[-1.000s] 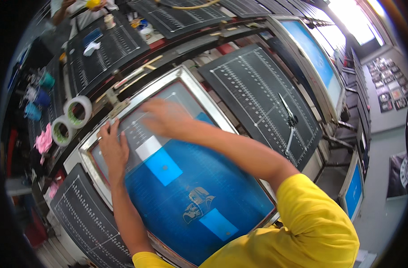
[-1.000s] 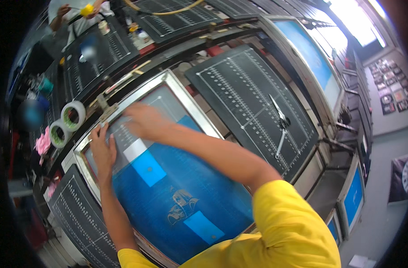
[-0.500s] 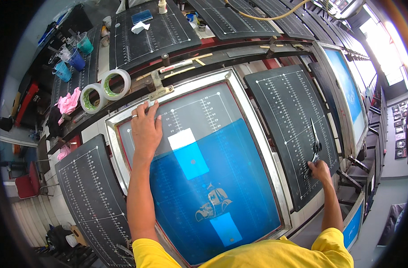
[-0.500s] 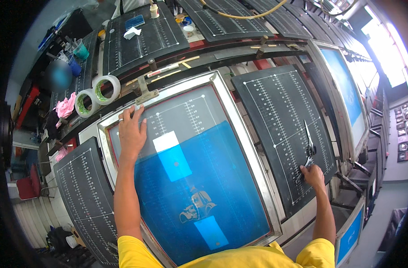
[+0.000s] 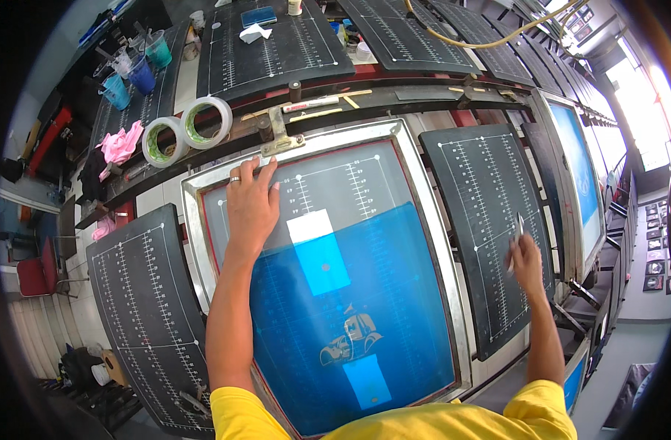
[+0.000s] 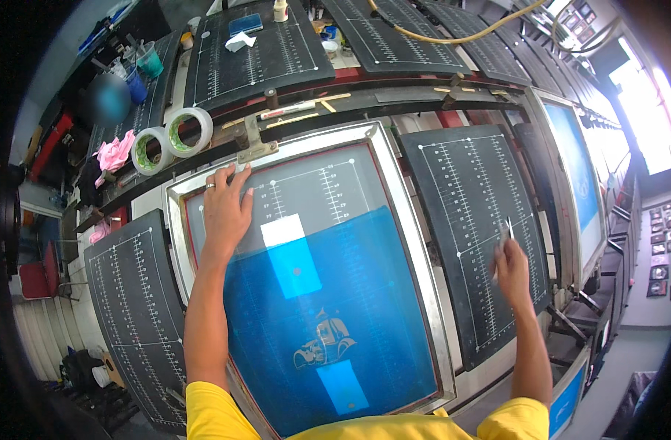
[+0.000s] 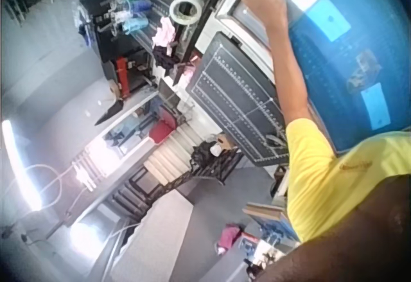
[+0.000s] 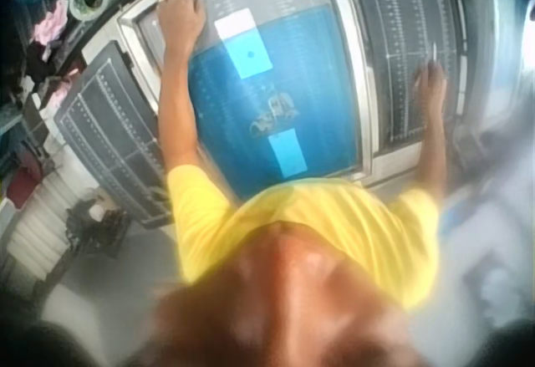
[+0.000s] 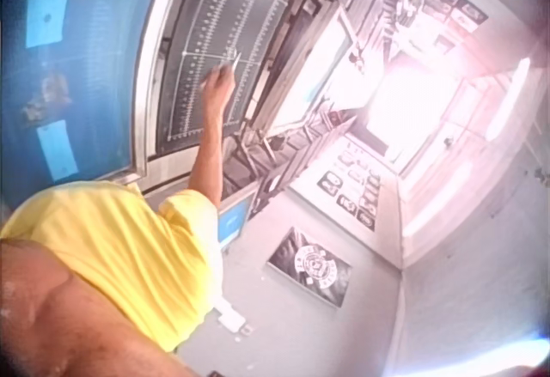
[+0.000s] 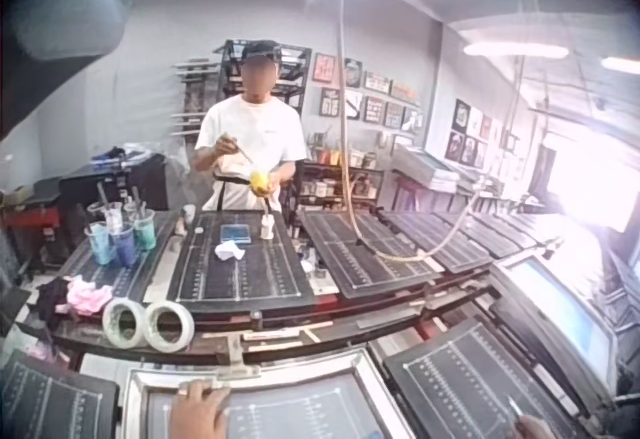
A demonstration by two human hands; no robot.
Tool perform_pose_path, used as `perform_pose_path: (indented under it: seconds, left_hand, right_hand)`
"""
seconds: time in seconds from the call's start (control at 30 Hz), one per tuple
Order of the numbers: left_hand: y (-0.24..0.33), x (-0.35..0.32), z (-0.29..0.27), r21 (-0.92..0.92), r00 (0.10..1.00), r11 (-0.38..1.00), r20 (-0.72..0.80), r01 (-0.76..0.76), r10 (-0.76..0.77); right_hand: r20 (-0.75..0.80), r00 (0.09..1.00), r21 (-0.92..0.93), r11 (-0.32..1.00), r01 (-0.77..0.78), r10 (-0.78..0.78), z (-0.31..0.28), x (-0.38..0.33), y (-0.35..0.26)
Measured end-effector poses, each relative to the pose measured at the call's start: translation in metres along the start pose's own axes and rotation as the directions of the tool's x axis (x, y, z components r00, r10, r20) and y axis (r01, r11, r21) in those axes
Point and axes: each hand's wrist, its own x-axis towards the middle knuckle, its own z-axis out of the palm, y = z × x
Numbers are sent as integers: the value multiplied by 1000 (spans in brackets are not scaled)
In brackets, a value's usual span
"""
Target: The person prepares a silk screen frame for printing by applying tape to the edges of the screen and adjusting the frame on a specialized printing table.
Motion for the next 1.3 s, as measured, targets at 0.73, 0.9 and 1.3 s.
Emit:
perform_pose_path:
  seconds: [0.73, 0.9, 1.3]
  left_hand:
    - [-2, -1, -4, 0, 999, 1000, -30, 10, -10]
    - [-4, -2, -3, 5, 1000, 1000, -23, 7, -7]
    - [-6, 1, 1, 13, 999, 1000, -50, -5, 5]
  right_hand:
    - [752, 570, -614, -36, 789, -332, 148, 275, -240]
    - [760, 632, -646, -69, 760, -153, 159, 274, -263]
    - [759, 597, -564, 198, 802, -259, 156, 287, -236]
